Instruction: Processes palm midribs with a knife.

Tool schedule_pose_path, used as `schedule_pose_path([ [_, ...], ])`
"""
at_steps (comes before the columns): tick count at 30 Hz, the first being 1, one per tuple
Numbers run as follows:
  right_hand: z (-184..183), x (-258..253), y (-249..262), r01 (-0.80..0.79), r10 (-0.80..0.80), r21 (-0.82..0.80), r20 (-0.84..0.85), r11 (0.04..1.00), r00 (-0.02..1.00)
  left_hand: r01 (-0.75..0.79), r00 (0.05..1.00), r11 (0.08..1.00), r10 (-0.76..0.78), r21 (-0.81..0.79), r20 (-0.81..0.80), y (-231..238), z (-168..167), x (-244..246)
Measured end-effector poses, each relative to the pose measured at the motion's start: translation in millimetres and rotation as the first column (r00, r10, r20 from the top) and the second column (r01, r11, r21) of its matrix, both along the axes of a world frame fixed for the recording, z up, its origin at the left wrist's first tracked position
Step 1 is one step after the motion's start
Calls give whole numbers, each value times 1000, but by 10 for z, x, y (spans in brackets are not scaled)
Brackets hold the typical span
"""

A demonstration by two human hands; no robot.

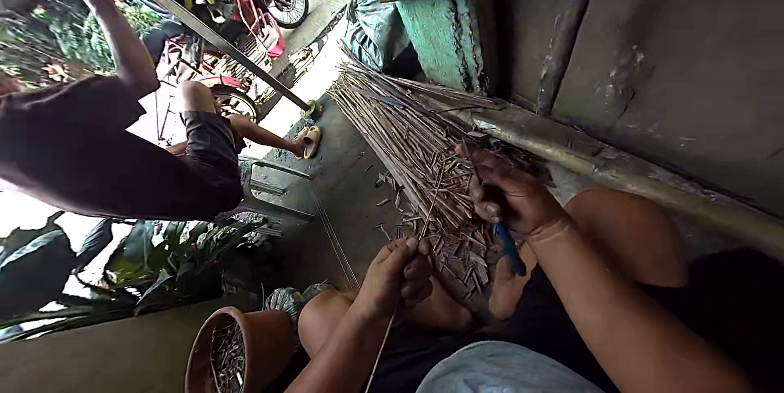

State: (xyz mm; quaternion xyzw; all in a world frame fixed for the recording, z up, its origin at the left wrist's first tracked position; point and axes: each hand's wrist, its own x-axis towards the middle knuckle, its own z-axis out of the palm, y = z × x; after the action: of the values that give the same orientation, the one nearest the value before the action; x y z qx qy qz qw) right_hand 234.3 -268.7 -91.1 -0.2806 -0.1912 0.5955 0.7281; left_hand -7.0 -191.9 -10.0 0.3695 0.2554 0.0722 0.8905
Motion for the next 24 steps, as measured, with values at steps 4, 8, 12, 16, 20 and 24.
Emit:
schedule_pose_path([
  [4, 30, -283, -72, -338, 332, 114, 67, 934, 941, -10, 999, 996, 13, -87, 39, 39, -15, 77],
  [8, -34, -274, -16, -266, 273, 164, -25, 950, 962, 19, 997, 981, -5, -194, 73, 8, -24, 78],
  [12, -56, 23, 61, -86, 106, 121, -168, 989, 980, 34, 998, 977, -20, -212, 67, -36, -19, 64],
  [16, -31, -66, 1, -159, 163, 142, -13, 977, 987, 10, 993, 965, 21, -262, 113, -23, -20, 74],
  [20, -11, -361, -74, -335, 341, 237, 14, 912, 940, 24, 988, 935, 33, -355, 153, -51, -28, 89],
  [24, -29, -267, -2, -224, 243, 239, -51, 945, 969, 43, 978, 890, 55, -454, 199, -124, -7, 81],
])
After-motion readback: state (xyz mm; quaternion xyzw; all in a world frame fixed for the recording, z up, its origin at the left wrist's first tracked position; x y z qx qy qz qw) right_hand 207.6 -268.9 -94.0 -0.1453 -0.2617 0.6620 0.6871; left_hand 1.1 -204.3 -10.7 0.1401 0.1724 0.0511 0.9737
